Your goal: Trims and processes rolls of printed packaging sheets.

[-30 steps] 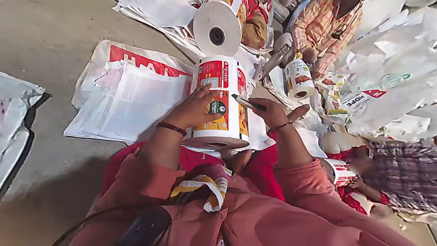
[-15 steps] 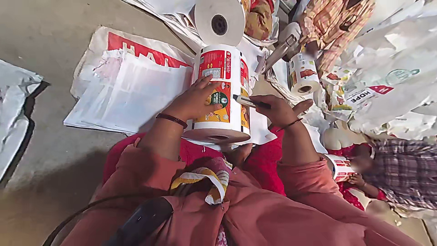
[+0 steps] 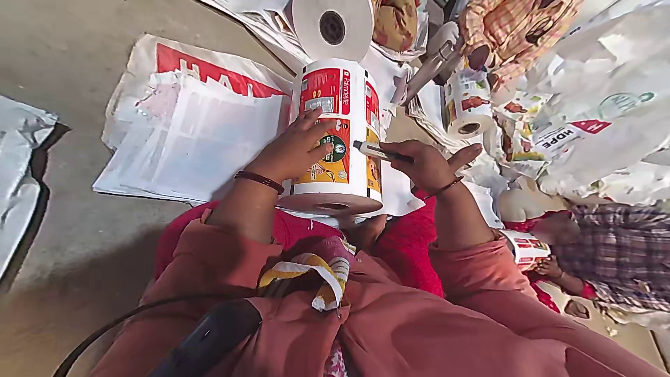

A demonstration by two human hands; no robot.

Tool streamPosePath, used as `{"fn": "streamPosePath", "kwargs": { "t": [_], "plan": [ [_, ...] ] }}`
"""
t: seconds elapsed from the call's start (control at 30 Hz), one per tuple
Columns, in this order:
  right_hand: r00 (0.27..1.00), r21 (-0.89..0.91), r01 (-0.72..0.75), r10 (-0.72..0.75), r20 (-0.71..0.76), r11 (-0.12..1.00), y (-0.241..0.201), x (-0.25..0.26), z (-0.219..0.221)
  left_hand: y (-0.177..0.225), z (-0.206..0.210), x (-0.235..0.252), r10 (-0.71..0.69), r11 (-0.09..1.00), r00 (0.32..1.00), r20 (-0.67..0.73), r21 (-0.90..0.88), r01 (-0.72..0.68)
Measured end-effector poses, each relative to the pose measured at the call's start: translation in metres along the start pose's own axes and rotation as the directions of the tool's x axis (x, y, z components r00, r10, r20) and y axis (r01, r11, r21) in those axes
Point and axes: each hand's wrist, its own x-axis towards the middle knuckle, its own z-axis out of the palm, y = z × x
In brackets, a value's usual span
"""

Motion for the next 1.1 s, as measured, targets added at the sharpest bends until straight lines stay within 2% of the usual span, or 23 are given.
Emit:
{"fn": "streamPosePath", "kwargs": {
  "t": [0.23,0.43,0.6,0.73,0.97,1.1],
  "plan": [
    [0.989,-0.002,-0.131,0.13,0.065,0.991,-0.02,-0.018,0.009,-0.002,-0.005,0.0,-0.021,0.998,0.999,-0.037,-0.067,0.019],
    [0.988,0.226,-0.151,0.152,0.016,0.962,-0.034,-0.049,0.007,-0.006,-0.004,-0.001,-0.023,0.997,0.999,-0.041,-0.074,0.02],
    [0.978,0.352,-0.206,0.184,0.095,0.913,-0.058,-0.042,-0.006,-0.007,-0.006,0.0,-0.031,0.996,0.999,-0.041,-0.084,0.027],
    [0.964,0.246,-0.253,0.223,0.143,0.936,-0.084,-0.032,-0.005,-0.007,-0.005,-0.002,-0.033,0.995,0.998,-0.051,-0.092,0.028],
    [0.958,0.052,-0.234,0.221,0.183,0.971,-0.109,-0.027,-0.007,-0.006,-0.008,-0.004,-0.034,0.995,0.998,-0.048,-0.1,0.029],
    [0.949,-0.191,-0.187,0.227,0.218,0.964,-0.12,-0.02,-0.007,-0.005,-0.008,-0.003,-0.045,0.993,0.998,-0.046,-0.108,0.04]
  ]
}}
